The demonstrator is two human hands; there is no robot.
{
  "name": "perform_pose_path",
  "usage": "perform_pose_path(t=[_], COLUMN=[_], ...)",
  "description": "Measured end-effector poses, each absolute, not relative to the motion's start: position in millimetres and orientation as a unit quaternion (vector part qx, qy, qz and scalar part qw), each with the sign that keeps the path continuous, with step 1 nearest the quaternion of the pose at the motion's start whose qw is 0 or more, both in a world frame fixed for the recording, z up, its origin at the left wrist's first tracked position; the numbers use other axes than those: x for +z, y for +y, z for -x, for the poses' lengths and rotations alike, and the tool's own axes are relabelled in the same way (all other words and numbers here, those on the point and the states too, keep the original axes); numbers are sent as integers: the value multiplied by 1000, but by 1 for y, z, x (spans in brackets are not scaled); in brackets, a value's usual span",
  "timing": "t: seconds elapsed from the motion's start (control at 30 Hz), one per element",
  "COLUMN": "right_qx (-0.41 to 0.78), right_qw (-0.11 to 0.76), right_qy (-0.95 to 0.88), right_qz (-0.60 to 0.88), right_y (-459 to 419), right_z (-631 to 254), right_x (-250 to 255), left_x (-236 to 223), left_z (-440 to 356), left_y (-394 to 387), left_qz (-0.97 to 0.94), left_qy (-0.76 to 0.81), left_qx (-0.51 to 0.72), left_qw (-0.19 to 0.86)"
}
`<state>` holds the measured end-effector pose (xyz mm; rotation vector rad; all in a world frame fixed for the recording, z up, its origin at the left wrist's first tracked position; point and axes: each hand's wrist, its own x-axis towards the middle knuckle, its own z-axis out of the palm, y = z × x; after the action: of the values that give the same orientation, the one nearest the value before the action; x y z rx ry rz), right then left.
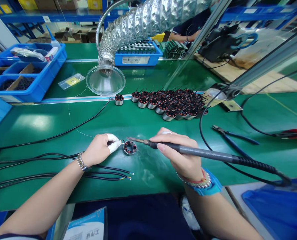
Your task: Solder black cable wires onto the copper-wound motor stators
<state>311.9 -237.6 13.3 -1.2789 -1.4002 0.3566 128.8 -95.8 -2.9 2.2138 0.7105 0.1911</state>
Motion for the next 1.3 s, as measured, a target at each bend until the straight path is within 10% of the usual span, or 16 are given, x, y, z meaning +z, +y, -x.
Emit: perform_pose_path(t=[1.3], right_qx=[81], right_qw=[486], right_qy=[-653], right_qz=[575], right_y=[-202], right_z=[-262], right_x=[-34], left_x=[-7], left_z=[-124], left_y=[-92], left_qz=[-704], left_qy=[327], left_qx=[12], left_qw=[631])
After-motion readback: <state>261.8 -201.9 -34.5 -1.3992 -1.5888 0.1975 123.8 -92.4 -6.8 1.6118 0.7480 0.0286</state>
